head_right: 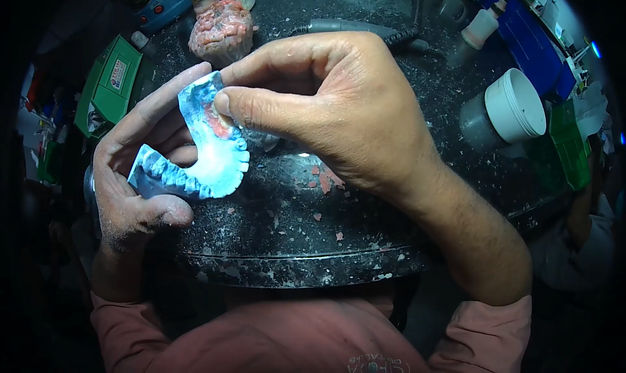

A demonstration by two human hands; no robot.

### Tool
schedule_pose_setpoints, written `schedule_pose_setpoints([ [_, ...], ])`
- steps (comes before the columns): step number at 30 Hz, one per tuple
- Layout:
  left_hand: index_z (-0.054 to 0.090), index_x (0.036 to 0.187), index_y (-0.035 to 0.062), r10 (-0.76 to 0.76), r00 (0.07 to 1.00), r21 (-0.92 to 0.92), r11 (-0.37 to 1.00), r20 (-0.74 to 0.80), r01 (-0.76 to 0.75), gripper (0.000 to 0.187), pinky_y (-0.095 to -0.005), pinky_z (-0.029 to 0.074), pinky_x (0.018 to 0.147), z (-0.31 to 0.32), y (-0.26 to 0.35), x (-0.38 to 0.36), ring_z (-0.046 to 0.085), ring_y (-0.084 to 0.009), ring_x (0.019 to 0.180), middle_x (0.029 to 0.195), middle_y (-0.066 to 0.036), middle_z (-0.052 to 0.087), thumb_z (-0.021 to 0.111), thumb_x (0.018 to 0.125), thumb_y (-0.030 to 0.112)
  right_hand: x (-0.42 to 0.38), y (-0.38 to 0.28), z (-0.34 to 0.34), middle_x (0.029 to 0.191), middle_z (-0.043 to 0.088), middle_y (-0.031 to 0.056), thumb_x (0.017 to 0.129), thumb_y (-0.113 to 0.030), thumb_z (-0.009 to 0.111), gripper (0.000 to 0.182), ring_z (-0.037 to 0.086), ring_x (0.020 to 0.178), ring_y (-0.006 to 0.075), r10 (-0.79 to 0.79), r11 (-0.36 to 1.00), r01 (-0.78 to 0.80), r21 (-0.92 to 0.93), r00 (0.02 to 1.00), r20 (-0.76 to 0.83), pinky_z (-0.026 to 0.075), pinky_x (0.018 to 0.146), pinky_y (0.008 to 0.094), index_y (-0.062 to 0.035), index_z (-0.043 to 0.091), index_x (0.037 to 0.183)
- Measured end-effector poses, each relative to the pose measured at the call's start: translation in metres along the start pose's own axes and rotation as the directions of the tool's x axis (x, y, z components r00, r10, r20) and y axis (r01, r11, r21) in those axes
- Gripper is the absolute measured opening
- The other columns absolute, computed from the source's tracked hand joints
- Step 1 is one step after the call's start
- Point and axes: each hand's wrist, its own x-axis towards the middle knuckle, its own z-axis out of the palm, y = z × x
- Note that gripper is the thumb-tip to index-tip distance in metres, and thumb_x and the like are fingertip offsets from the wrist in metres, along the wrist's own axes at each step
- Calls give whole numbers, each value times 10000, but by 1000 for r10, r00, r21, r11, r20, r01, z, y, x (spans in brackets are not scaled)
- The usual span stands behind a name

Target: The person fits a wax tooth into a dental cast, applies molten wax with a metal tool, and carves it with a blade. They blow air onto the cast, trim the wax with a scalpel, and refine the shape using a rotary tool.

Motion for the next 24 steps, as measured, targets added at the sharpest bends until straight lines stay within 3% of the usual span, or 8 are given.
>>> schedule_pose_setpoints([
  [12,398,1343,-120,14,999,39,999,45,-16,1075,-390,500,960,-5,-3,0,606,-258,1109,1263,-248,548,931,535,348,-3,3,4,944,698,126,852,-66,690,213,668,867,143,12,999,-12,53,1000,-3,550,800,266,39,674,1036],
  [15,389,1347,-121,86,994,13,996,60,-87,1069,-391,505,955,-7,-5,1,610,-260,1102,1257,-251,548,930,547,338,-4,1,6,944,697,128,847,-67,696,215,666,875,145,-2,998,2,60,1000,-7,548,808,270,41,673,1032],
  [18,382,1343,-130,70,994,46,996,85,-74,1072,-391,499,963,-8,-4,2,595,-270,1128,1254,-257,544,903,576,410,-4,-2,3,951,694,137,861,-85,683,224,669,881,158,1,1000,-1,-6,1000,15,548,821,281,43,668,1044],
  [20,353,1345,-149,11,996,24,1000,89,-13,1093,-390,487,979,-11,-2,5,578,-286,1153,1249,-266,540,851,616,495,1,-4,0,958,692,144,879,-106,666,233,673,885,169,-1,997,4,-72,999,46,549,828,290,44,664,1058],
  [22,260,1365,-175,82,992,-161,985,93,-66,1083,-382,512,952,-12,-10,9,597,-307,1119,1276,-310,496,750,723,547,7,-2,-5,977,687,152,924,-164,609,270,679,896,191,-69,996,69,-50,998,-8,552,839,306,42,654,1092],
  [23,252,1368,-174,27,992,-215,977,127,1,1054,-366,536,916,-17,-7,9,607,-308,1100,1282,-321,483,712,760,554,11,-3,-14,1008,682,159,959,-202,549,304,680,925,206,-171,970,162,-183,985,-33,550,868,325,37,646,1120],
  [24,243,1370,-172,-28,986,-265,962,164,71,1025,-350,560,880,-23,-5,9,617,-310,1081,1288,-332,471,675,797,560,15,-3,-21,946,688,116,942,-191,587,262,673,850,151,-237,957,211,-200,965,-114,552,797,280,17,667,1081],
])
